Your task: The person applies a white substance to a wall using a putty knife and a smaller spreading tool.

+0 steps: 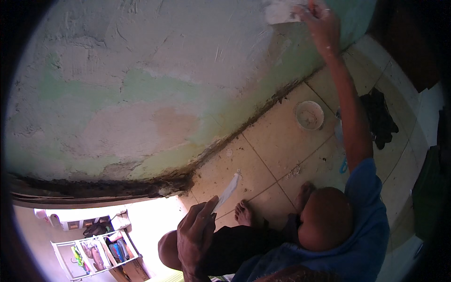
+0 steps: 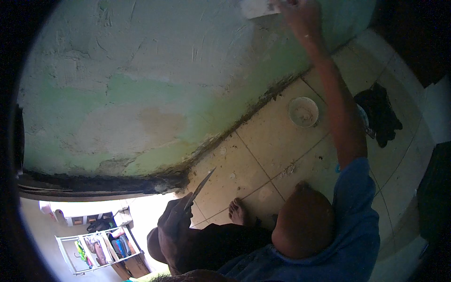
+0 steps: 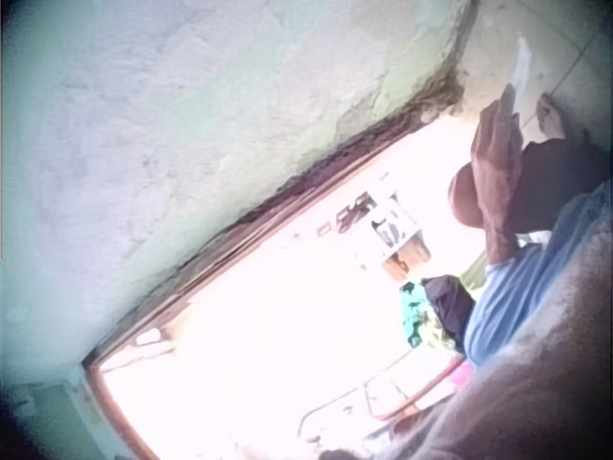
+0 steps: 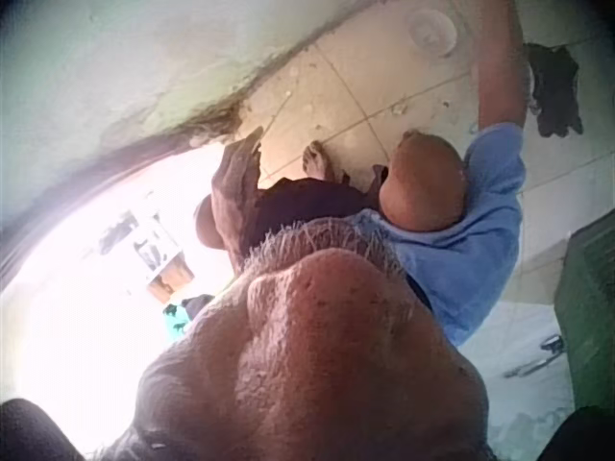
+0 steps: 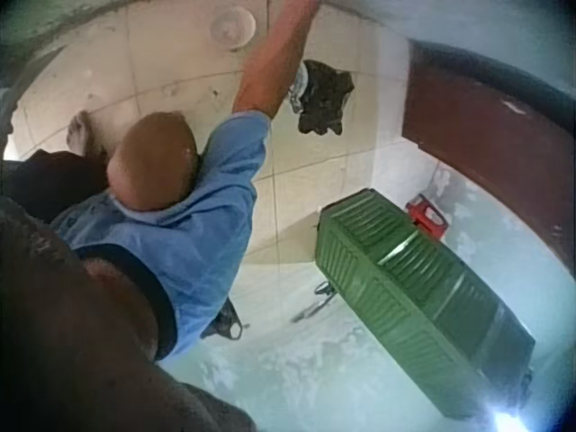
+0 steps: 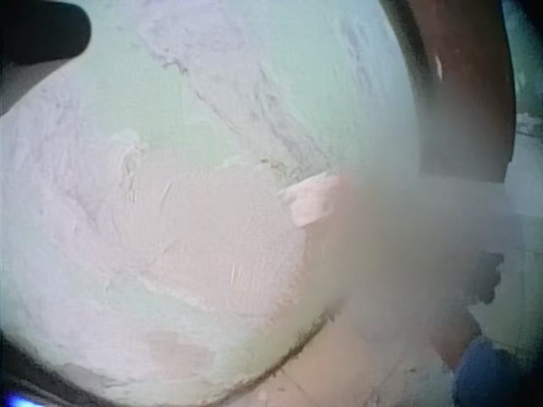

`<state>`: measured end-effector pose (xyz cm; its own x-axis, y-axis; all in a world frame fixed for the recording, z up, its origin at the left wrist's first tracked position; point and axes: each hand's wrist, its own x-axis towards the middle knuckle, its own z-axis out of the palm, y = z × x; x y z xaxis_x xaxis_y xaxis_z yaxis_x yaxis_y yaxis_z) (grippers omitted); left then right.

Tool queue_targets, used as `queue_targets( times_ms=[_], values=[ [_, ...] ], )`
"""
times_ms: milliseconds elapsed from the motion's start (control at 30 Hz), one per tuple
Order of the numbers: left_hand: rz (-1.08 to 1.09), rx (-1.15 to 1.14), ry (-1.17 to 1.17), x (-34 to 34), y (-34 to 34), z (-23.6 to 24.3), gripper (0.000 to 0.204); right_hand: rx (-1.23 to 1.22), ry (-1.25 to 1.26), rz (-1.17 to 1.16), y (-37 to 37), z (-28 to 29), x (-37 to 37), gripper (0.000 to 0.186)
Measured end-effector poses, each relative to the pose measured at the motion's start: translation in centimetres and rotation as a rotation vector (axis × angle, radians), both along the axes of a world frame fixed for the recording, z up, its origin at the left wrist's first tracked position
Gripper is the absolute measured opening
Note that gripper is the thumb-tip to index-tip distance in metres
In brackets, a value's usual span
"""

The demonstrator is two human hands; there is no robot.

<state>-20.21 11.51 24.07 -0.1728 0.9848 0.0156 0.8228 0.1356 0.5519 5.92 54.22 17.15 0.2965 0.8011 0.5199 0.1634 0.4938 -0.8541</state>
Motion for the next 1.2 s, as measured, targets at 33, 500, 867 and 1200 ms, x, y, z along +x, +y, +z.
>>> queue_targets(
  times_ms=[33,500,867,1200],
  values=[
    [0.000,0.002,-0.007,0.0,0.1,0.0,0.048,0.004,0.098,0.001,1.3,-0.6,2.2,0.030],
    [0.057,-0.040,0.030,0.2,0.1,-0.3,0.042,0.388,-0.475,0.207,-9.3,-9.5,-9.5,0.020],
    [0.079,-0.036,0.029,0.1,0.0,-0.3,0.037,-0.088,-0.016,0.518,0.2,-0.9,6.1,0.032],
    [0.087,-0.010,0.049,0.2,0.0,-0.4,0.041,-0.063,-0.253,0.276,-7.3,-12.8,-2.6,0.021]
  ],
)
